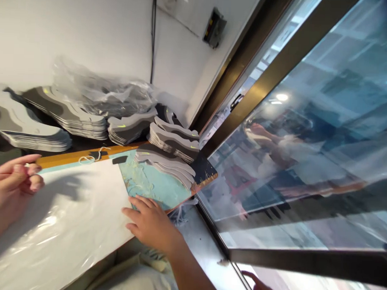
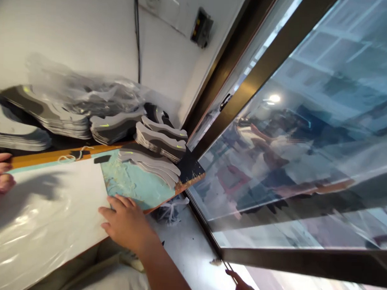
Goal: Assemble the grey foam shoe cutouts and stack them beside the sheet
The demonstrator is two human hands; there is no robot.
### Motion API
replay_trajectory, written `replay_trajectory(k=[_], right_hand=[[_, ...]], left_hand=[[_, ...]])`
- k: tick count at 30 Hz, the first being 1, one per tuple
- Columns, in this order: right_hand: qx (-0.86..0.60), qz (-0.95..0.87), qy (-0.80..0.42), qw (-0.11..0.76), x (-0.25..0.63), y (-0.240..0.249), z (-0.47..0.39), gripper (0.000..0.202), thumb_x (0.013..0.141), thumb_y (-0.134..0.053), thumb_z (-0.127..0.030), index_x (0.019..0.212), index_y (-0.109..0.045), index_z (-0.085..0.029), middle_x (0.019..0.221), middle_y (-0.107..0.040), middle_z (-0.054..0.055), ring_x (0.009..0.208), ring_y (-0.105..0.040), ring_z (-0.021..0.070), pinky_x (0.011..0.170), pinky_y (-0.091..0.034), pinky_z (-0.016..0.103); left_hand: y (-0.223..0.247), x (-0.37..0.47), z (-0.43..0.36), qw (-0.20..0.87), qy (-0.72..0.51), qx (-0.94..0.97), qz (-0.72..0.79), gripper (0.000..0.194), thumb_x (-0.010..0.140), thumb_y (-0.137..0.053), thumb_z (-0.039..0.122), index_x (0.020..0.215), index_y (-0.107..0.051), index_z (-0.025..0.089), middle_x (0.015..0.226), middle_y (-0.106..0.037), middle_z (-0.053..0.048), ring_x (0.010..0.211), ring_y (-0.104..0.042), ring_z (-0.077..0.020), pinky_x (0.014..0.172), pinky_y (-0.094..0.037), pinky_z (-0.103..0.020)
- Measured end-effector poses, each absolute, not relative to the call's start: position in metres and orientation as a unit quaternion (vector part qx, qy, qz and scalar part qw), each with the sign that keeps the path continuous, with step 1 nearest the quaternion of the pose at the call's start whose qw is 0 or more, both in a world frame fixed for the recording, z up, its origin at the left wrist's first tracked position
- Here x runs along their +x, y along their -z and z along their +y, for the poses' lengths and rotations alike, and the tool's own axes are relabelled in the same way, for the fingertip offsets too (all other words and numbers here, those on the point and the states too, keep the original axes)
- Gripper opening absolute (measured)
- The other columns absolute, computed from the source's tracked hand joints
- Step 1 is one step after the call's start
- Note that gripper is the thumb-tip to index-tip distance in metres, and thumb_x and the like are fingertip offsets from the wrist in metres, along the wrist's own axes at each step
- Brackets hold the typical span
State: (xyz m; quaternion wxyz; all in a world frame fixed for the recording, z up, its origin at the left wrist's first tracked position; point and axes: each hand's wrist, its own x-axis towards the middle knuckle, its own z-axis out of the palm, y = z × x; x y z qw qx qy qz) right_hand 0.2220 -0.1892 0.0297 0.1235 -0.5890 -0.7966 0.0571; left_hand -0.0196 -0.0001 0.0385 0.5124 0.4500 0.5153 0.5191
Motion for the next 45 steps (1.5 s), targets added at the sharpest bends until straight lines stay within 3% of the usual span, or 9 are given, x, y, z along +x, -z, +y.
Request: replay_trajectory(k=[3,6,15,19,25,30,38,42,45], right_hand=[[-0.529,-0.839,-0.062,0.113,0.23,-0.041,-0.163,0.017,0.096,-0.057,-0.031,0.109,-0.066,-0.023,0.123,-0.068,0.002,0.113,-0.06,0.0177,0.103,-0.043,0.033],[-0.448,-0.882,-0.064,0.129,0.225,-0.052,-0.124,0.023,0.1,-0.049,-0.031,0.1,-0.07,-0.023,0.104,-0.075,-0.003,0.099,-0.066,0.0135,0.096,-0.044,0.028],[-0.433,-0.845,-0.07,0.307,0.14,-0.055,-0.013,0.031,0.102,-0.043,-0.04,0.108,-0.07,-0.025,0.104,-0.075,-0.004,0.104,-0.065,0.0085,0.099,-0.04,0.02],[-0.449,-0.836,-0.081,0.304,0.119,-0.033,-0.003,0.03,0.094,-0.056,-0.049,0.102,-0.07,-0.023,0.1,-0.074,0.0,0.101,-0.064,0.0123,0.097,-0.042,0.024],[-0.495,-0.789,-0.127,0.341,0.123,-0.014,-0.002,0.026,0.087,-0.069,-0.043,0.099,-0.067,-0.02,0.097,-0.073,0.003,0.095,-0.064,0.0151,0.09,-0.046,0.027],[-0.474,-0.805,-0.122,0.336,0.13,-0.011,0.004,0.016,0.091,-0.065,-0.038,0.091,-0.072,-0.024,0.095,-0.076,0.0,0.094,-0.066,0.0131,0.091,-0.045,0.027],[-0.435,-0.839,-0.102,0.311,0.144,-0.011,0.009,0.015,0.09,-0.066,-0.04,0.094,-0.074,-0.028,0.095,-0.077,-0.002,0.092,-0.065,0.0156,0.088,-0.044,0.031],[-0.437,-0.816,-0.121,0.358,0.141,-0.009,0.005,0.016,0.086,-0.071,-0.041,0.085,-0.071,-0.025,0.089,-0.076,-0.001,0.087,-0.064,0.0163,0.086,-0.044,0.032],[-0.428,-0.789,-0.15,0.413,0.138,-0.006,0.003,0.015,0.082,-0.076,-0.038,0.084,-0.069,-0.025,0.088,-0.075,-0.002,0.087,-0.063,0.0164,0.088,-0.045,0.033]], left_hand=[[-0.05,-0.021,-0.008,0.59,-0.531,0.377,0.479,0.009,0.086,-0.058,0.015,0.094,-0.062,0.013,0.065,-0.044,0.003,0.049,-0.04,-0.0064,0.046,-0.035,-0.016],[-0.05,-0.024,-0.01,0.62,-0.526,0.35,0.465,0.009,0.083,-0.062,0.018,0.09,-0.061,0.015,0.064,-0.045,0.003,0.048,-0.041,-0.0079,0.044,-0.035,-0.017],[-0.024,-0.028,-0.008,0.651,-0.489,0.406,0.414,0.047,0.069,-0.081,0.044,0.101,-0.059,0.018,0.058,-0.056,0.005,0.046,-0.046,-0.0103,0.044,-0.039,-0.019],[-0.019,-0.027,-0.008,0.619,-0.486,0.436,0.436,0.058,0.066,-0.084,0.044,0.111,-0.056,0.021,0.071,-0.066,0.003,0.053,-0.055,-0.013,0.052,-0.047,-0.022],[-0.017,-0.026,-0.007,0.644,-0.441,0.431,0.453,0.062,0.071,-0.078,0.055,0.119,-0.06,0.02,0.101,-0.072,-0.008,0.081,-0.067,-0.0226,0.069,-0.058,-0.029],[-0.01,-0.028,-0.005,0.667,-0.443,0.412,0.434,0.074,0.075,-0.076,0.052,0.137,-0.051,0.021,0.093,-0.072,-0.006,0.082,-0.068,-0.0215,0.076,-0.059,-0.031],[-0.005,-0.029,-0.005,0.675,-0.434,0.419,0.425,0.068,0.08,-0.072,0.051,0.137,-0.05,0.022,0.091,-0.071,-0.005,0.084,-0.068,-0.0212,0.08,-0.057,-0.033],[-0.003,-0.03,-0.004,0.668,-0.429,0.433,0.426,0.06,0.077,-0.075,0.051,0.127,-0.058,0.021,0.094,-0.073,-0.007,0.081,-0.067,-0.0215,0.077,-0.055,-0.032],[-0.002,-0.029,-0.002,0.668,-0.429,0.42,0.44,0.058,0.072,-0.078,0.052,0.117,-0.062,0.02,0.082,-0.073,-0.006,0.07,-0.065,-0.0192,0.07,-0.053,-0.029]])
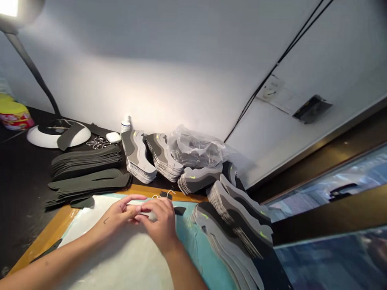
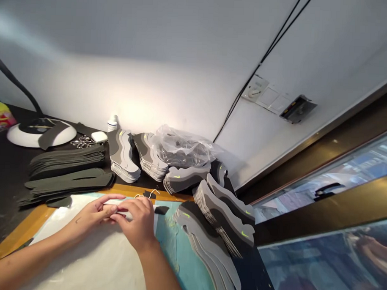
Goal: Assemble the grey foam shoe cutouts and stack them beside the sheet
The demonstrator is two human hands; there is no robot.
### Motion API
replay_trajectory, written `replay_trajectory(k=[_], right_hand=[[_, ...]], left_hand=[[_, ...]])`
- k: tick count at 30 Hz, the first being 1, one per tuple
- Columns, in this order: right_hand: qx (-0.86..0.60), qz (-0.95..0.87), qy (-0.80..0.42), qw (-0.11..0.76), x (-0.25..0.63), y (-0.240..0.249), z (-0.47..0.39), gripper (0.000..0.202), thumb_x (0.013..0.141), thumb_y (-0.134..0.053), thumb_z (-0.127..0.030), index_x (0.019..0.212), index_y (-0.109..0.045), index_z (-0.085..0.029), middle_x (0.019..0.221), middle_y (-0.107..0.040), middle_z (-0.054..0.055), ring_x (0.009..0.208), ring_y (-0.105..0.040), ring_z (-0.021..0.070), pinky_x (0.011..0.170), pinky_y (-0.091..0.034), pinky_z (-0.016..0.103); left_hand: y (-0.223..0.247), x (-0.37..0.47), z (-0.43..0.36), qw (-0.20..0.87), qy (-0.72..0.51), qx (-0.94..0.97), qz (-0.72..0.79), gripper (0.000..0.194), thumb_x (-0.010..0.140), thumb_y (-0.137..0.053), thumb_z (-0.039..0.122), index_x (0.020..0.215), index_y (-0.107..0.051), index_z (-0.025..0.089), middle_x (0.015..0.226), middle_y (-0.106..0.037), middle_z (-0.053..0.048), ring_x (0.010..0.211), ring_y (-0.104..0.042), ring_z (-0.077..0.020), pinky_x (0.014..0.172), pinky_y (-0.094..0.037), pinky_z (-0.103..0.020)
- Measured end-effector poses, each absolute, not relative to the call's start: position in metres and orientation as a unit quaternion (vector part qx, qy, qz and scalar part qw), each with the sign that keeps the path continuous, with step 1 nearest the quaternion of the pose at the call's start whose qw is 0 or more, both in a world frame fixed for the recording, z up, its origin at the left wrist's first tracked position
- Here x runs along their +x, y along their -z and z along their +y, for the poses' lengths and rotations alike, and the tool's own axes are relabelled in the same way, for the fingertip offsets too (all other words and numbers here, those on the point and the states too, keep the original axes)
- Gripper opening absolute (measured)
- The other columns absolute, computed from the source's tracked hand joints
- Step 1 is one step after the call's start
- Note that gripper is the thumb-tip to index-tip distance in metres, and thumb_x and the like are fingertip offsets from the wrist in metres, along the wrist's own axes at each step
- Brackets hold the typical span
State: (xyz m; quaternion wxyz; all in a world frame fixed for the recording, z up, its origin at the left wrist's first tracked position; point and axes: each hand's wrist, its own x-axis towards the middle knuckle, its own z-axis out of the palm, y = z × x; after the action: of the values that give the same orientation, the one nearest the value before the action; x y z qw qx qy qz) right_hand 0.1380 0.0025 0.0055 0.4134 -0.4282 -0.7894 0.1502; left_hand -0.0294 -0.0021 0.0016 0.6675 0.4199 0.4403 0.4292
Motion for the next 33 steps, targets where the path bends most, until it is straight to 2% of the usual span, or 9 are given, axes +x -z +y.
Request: replay_trajectory(k=[5,10,13,17,22,26,29,31,33], right_hand=[[-0.412,-0.746,-0.194,0.485,0.135,0.002,0.005,0.017,0.073,-0.084,-0.035,0.079,-0.07,-0.027,0.079,-0.073,-0.003,0.081,-0.063,0.0183,0.081,-0.048,0.033],[-0.403,-0.724,-0.225,0.513,0.133,0.002,0.004,0.014,0.072,-0.084,-0.027,0.077,-0.071,-0.028,0.076,-0.073,-0.004,0.079,-0.062,0.0174,0.075,-0.047,0.031],[-0.389,-0.722,-0.243,0.518,0.133,-0.003,0.002,0.016,0.071,-0.082,-0.019,0.077,-0.069,-0.025,0.077,-0.071,-0.004,0.078,-0.062,0.0169,0.075,-0.046,0.03],[-0.388,-0.734,-0.257,0.494,0.135,-0.01,-0.001,0.017,0.073,-0.07,-0.01,0.083,-0.063,-0.022,0.086,-0.07,0.0,0.085,-0.062,0.018,0.079,-0.045,0.032],[-0.409,-0.757,-0.214,0.462,0.133,-0.004,0.002,0.018,0.075,-0.06,-0.008,0.086,-0.057,-0.022,0.09,-0.066,0.002,0.088,-0.059,0.0194,0.081,-0.045,0.034],[-0.413,-0.773,-0.204,0.437,0.131,-0.003,0.002,0.029,0.072,-0.055,-0.006,0.097,-0.055,-0.021,0.097,-0.064,0.006,0.093,-0.058,0.0212,0.086,-0.048,0.038],[-0.392,-0.784,-0.204,0.435,0.14,-0.033,-0.004,0.04,0.071,-0.054,-0.005,0.108,-0.056,-0.021,0.11,-0.063,0.008,0.106,-0.058,0.0229,0.095,-0.048,0.04],[-0.372,-0.777,-0.207,0.463,0.156,-0.07,-0.013,0.04,0.076,-0.053,-0.006,0.113,-0.056,-0.021,0.119,-0.061,0.009,0.116,-0.056,0.0221,0.103,-0.046,0.04],[-0.37,-0.768,-0.192,0.487,0.181,-0.111,-0.025,0.033,0.087,-0.053,-0.012,0.118,-0.055,-0.024,0.127,-0.059,0.008,0.122,-0.054,0.0208,0.108,-0.043,0.039]], left_hand=[[0.007,-0.028,0.003,0.678,-0.432,0.415,0.426,0.053,0.068,-0.079,0.057,0.103,-0.067,0.019,0.067,-0.068,-0.003,0.058,-0.056,-0.0149,0.06,-0.047,-0.025],[0.011,-0.026,0.003,0.689,-0.429,0.416,0.41,0.052,0.069,-0.08,0.055,0.103,-0.065,0.018,0.061,-0.064,0.0,0.058,-0.053,-0.0139,0.059,-0.044,-0.024],[0.009,-0.026,0.002,0.694,-0.428,0.41,0.409,0.051,0.072,-0.079,0.053,0.105,-0.063,0.017,0.066,-0.066,-0.001,0.061,-0.055,-0.0142,0.059,-0.044,-0.024],[0.012,-0.025,0.0,0.699,-0.436,0.406,0.396,0.049,0.078,-0.075,0.051,0.11,-0.059,0.017,0.072,-0.069,-0.002,0.066,-0.06,-0.0153,0.063,-0.045,-0.024],[0.014,-0.024,-0.001,0.676,-0.453,0.442,0.378,0.049,0.084,-0.07,0.049,0.12,-0.054,0.019,0.102,-0.072,-0.011,0.096,-0.067,-0.0244,0.078,-0.052,-0.031],[0.01,-0.027,-0.001,0.59,-0.439,0.549,0.397,0.044,0.09,-0.064,0.041,0.127,-0.051,0.02,0.121,-0.067,-0.013,0.108,-0.065,-0.0261,0.094,-0.05,-0.038],[0.007,-0.034,-0.001,0.477,-0.394,0.679,0.394,0.038,0.094,-0.053,0.029,0.131,-0.051,0.021,0.128,-0.063,-0.013,0.116,-0.061,-0.0273,0.1,-0.048,-0.041],[0.004,-0.04,-0.001,0.382,-0.343,0.77,0.379,0.038,0.093,-0.05,0.021,0.131,-0.053,0.02,0.131,-0.061,-0.013,0.12,-0.058,-0.0287,0.103,-0.047,-0.044],[-0.001,-0.047,-0.001,0.296,-0.292,0.837,0.357,0.041,0.092,-0.048,0.017,0.132,-0.053,0.02,0.137,-0.057,-0.014,0.126,-0.054,-0.0305,0.107,-0.043,-0.05]])
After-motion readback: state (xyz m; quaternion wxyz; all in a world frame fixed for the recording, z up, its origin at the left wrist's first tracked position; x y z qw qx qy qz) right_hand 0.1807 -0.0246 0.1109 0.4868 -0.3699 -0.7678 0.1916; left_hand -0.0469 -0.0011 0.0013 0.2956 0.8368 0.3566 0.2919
